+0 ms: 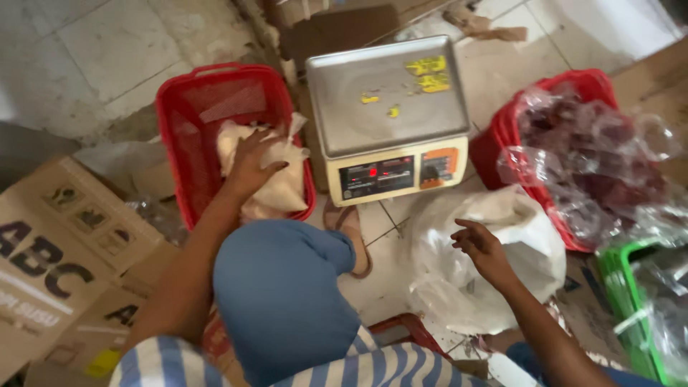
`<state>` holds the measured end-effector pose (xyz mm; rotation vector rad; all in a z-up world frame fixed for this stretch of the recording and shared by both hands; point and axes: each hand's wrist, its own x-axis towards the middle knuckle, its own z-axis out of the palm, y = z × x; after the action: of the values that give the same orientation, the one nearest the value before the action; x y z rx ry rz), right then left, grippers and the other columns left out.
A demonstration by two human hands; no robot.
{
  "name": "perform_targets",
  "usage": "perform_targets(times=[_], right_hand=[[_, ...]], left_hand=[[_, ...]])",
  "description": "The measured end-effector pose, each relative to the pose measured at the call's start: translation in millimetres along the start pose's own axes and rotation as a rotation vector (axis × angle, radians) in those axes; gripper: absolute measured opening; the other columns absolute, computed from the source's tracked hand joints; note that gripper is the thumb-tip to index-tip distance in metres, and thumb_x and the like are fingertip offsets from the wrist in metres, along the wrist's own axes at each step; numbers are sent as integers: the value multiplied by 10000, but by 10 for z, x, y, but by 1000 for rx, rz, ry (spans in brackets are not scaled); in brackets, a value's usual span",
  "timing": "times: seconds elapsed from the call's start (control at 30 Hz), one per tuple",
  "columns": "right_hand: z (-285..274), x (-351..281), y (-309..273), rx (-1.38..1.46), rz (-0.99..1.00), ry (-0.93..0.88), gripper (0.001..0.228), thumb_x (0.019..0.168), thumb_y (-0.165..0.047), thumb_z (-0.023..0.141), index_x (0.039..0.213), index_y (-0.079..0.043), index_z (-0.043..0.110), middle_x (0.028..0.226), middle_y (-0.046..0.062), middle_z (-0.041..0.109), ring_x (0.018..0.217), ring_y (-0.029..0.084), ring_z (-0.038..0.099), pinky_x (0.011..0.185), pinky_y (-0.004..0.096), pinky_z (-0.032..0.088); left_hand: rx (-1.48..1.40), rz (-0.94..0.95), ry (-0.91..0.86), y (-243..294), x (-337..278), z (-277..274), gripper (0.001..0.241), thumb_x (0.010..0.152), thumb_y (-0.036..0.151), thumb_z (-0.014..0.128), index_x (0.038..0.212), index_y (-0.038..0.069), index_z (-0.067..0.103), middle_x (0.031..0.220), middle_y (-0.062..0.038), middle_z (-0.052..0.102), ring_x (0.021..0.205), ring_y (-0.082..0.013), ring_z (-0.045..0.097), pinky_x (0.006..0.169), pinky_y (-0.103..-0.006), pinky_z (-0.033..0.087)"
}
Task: The person scoops white powder from a large bag into smaller plastic bags, weighs each bag on a digital scale to ensure consistent portions, and then ties the bags closed, placing them into a red basket.
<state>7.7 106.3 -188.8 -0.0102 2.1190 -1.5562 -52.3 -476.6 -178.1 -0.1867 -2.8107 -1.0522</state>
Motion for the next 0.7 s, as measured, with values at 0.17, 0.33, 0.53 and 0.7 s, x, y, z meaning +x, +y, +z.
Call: perform_targets(times=[0.17, 0.33, 0.53, 0.7], right_hand=[[-306, -228, 9, -118, 34, 93, 422, 994, -135, 588, 1409, -93, 528, 1077, 73, 720, 963, 162, 703, 768, 337, 547], [-751, -634, 48, -303, -85, 248, 402, 995, -135, 638, 1390, -76, 590, 1015, 105, 736, 901, 172, 689, 800, 320, 556], [-1091, -1249, 50, -334, 124, 423, 457, 912, -176, 645, 1362, -103, 612, 1042, 78, 769, 881, 193, 726, 785, 353, 557], [-1057, -1424, 223, -507, 153, 468, 424, 914, -281, 686, 1306, -122, 660, 1072, 84, 771, 941, 281, 730, 847, 406, 561]], left_hand=[[-204, -144, -212, 744, 366, -315, 368, 920, 267, 713, 1253, 111, 693, 1350, -125, 622, 1248, -292, 544, 1025, -479, 390], [-227, -64, -433, 1501, 667, -280, 367, 984, 267, 643, 1307, 95, 668, 1288, -104, 666, 1130, -226, 635, 934, -356, 504], [-271, 148, -703, 2688, 414, 582, 367, 943, 318, 683, 1242, 106, 690, 1170, -99, 729, 1038, -203, 691, 906, -318, 544], [-220, 202, -957, 3282, 72, 1559, 497, 937, 419, 678, 1297, 76, 652, 1265, -137, 674, 1120, -257, 680, 954, -365, 517]])
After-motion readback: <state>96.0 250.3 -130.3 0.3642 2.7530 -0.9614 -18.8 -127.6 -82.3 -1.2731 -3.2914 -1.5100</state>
